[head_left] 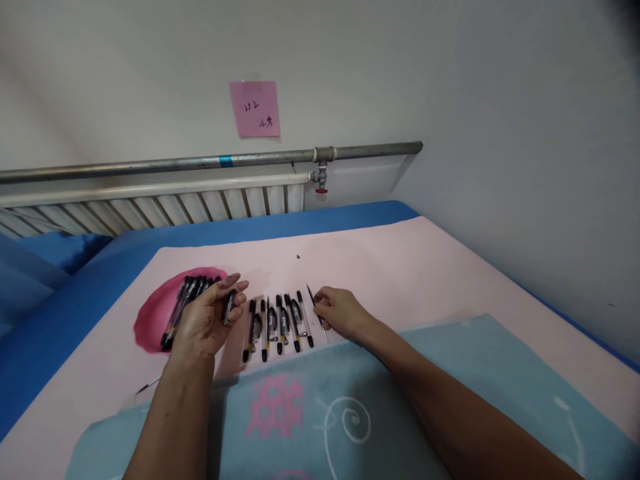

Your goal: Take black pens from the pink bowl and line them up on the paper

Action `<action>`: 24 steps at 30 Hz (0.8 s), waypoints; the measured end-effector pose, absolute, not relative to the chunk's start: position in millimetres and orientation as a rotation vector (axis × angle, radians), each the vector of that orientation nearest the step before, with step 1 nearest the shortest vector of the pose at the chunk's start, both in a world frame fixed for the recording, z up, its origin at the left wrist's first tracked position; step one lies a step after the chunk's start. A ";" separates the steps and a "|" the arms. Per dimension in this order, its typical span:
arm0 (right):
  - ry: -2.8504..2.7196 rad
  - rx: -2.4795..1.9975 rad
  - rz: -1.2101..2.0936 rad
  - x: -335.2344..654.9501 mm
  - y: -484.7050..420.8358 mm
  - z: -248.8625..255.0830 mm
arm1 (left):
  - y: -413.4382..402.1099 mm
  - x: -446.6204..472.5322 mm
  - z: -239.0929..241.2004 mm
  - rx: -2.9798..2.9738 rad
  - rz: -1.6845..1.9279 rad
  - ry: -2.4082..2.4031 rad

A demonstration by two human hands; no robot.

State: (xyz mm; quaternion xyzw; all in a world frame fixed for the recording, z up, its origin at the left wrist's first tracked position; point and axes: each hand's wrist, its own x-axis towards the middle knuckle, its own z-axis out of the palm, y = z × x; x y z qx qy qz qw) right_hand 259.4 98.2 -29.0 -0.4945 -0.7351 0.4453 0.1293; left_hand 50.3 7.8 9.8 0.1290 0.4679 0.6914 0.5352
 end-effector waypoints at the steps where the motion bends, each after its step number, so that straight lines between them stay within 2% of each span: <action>1: -2.134 -1.442 1.292 259.4 98.1 -28.5 | 7.6 50.3 10.3 0.311 1.649 1.117; 24: -2.143 -1.454 1.286 259.8 97.7 -30.3 | 7.1 38.3 13.2 0.329 1.723 1.112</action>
